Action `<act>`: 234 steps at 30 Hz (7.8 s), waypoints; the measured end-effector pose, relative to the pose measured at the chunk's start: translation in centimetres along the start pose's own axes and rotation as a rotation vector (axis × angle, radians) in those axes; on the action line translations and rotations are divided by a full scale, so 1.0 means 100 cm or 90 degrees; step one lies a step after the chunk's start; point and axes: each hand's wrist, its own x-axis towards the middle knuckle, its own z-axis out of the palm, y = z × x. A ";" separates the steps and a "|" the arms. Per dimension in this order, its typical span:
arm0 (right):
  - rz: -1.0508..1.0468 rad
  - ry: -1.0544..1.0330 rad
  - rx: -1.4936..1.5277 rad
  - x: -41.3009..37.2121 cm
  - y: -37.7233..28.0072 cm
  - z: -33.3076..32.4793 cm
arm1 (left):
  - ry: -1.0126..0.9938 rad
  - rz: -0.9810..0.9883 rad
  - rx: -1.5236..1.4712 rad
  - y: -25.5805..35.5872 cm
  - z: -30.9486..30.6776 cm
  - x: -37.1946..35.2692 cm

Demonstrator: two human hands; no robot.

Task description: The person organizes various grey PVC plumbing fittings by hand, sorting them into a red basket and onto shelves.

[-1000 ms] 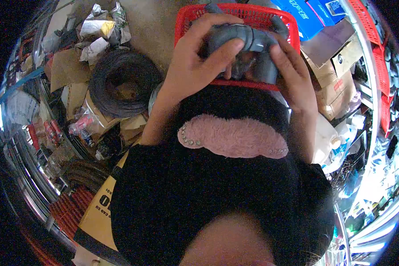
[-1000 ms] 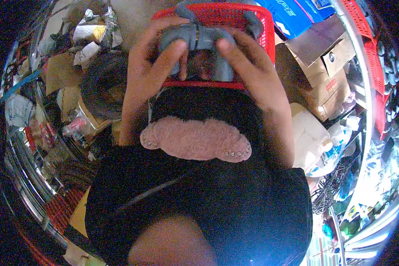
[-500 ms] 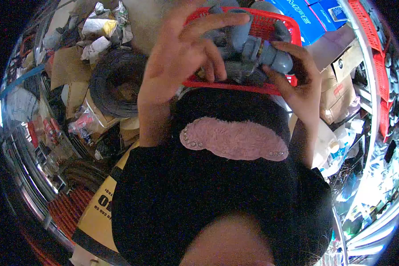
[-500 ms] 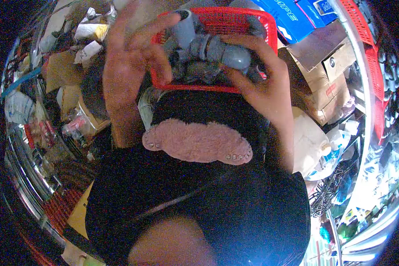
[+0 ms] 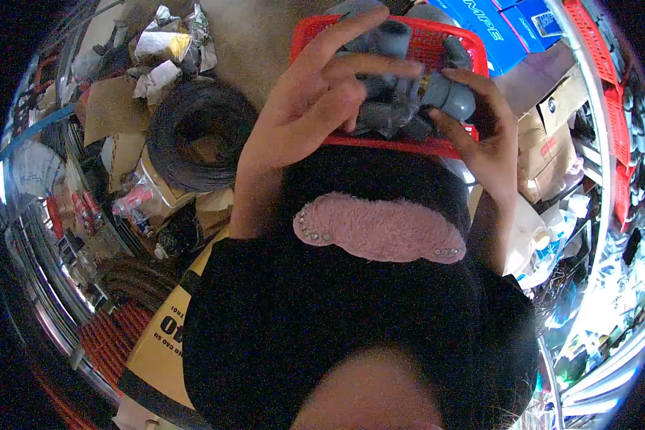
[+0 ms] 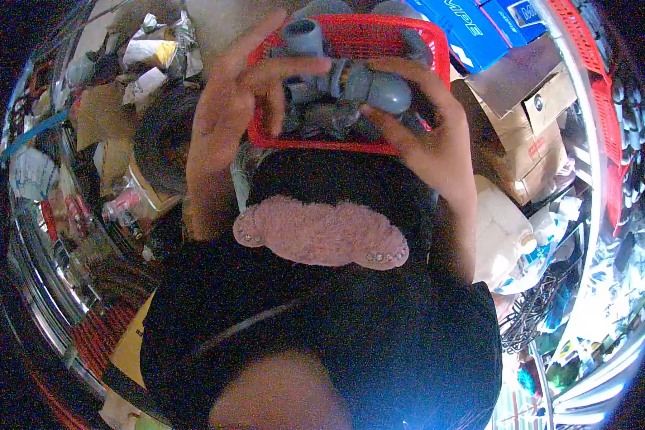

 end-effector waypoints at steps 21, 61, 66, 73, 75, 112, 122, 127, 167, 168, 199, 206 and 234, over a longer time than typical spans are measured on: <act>0.032 -0.098 -0.063 0.006 0.008 -0.022 | 0.044 0.009 0.144 -0.032 0.010 0.021; -0.173 0.201 -0.151 0.008 0.060 -0.033 | -0.062 -0.188 0.390 -0.050 0.005 0.081; -0.151 0.229 -0.214 -0.002 0.056 -0.035 | 0.028 0.033 0.568 -0.053 0.022 0.102; -0.137 0.300 -0.233 -0.025 0.056 -0.048 | -0.059 -0.200 0.518 -0.070 0.045 0.125; -0.137 0.322 -0.258 -0.033 0.058 -0.053 | -0.097 -0.268 0.533 -0.076 0.050 0.131; -0.002 0.546 -0.396 -0.067 0.042 -0.039 | -0.268 -0.254 0.296 -0.091 0.069 0.130; -0.040 0.424 -0.291 -0.055 0.050 -0.054 | -0.266 0.148 0.431 -0.083 0.064 0.110; -0.285 0.428 -0.428 -0.037 0.045 -0.054 | -0.254 -0.244 0.165 -0.063 0.061 0.112; 0.022 0.427 -0.157 -0.037 0.064 -0.060 | -0.360 0.352 1.093 -0.097 0.095 0.108; 0.023 0.420 -0.184 -0.038 0.063 -0.060 | -0.363 0.347 1.110 -0.096 0.099 0.109; 0.063 0.504 -0.058 -0.072 0.051 -0.055 | -0.487 0.222 0.980 -0.092 0.091 0.115; 0.038 0.455 -0.181 -0.077 0.051 -0.055 | -0.504 0.192 0.869 -0.088 0.076 0.119; 0.115 0.473 0.007 -0.077 0.018 -0.031 | -0.398 0.023 0.434 -0.035 0.041 0.102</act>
